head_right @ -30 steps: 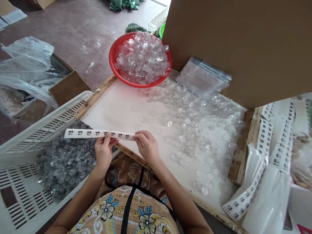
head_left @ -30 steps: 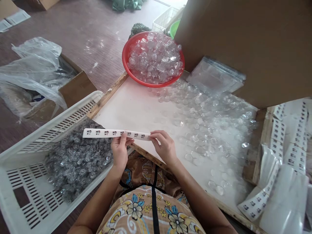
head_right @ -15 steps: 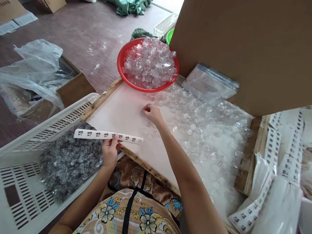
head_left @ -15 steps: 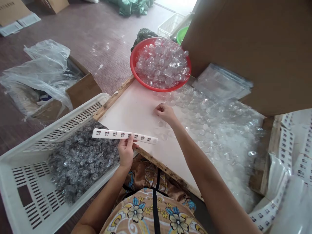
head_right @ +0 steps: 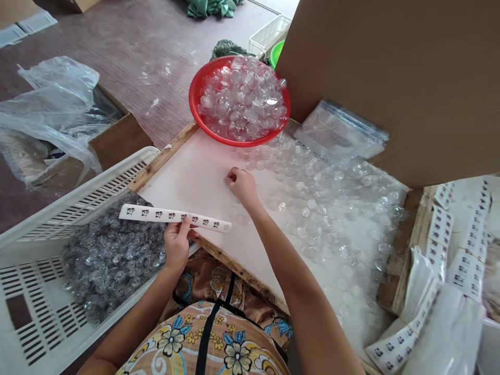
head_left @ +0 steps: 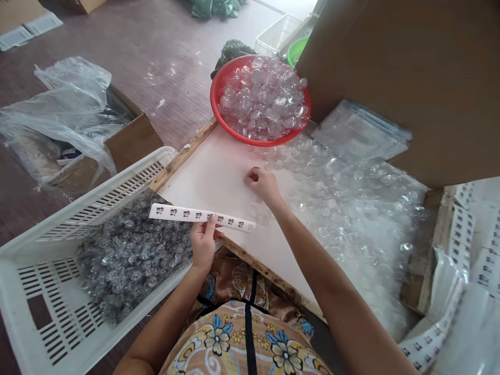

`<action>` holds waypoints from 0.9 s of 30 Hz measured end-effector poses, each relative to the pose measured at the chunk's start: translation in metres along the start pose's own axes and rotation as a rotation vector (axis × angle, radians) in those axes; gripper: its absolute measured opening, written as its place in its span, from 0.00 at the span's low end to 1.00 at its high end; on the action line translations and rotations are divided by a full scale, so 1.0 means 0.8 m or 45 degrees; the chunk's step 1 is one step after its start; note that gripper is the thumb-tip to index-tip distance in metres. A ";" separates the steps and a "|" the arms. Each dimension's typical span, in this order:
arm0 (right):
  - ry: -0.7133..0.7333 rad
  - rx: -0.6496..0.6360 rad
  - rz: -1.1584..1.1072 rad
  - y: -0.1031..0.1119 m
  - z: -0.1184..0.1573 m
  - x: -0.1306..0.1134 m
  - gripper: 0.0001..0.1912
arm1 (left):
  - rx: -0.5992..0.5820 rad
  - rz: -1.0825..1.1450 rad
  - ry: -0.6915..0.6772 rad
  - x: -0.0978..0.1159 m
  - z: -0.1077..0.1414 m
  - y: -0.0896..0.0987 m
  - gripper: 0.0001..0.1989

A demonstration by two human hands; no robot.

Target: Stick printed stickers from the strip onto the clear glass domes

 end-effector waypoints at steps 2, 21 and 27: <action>0.042 0.062 0.048 -0.001 0.004 -0.005 0.04 | -0.003 0.000 0.004 0.000 0.000 -0.001 0.15; 0.325 -0.324 -0.160 0.005 0.146 -0.056 0.02 | 0.064 0.007 -0.017 0.004 0.001 -0.001 0.17; 0.401 -0.177 -0.174 0.004 0.151 -0.064 0.04 | 0.103 0.037 0.005 0.006 0.001 0.000 0.18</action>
Point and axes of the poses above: each hand's wrist, its own z-axis away from the middle knuckle, its own y-axis out of the back of the hand, x = y × z, the point moved 7 cm from there along -z, towards the middle knuckle, and after that the axes turned 2 degrees about x, right-handed, at the moved point
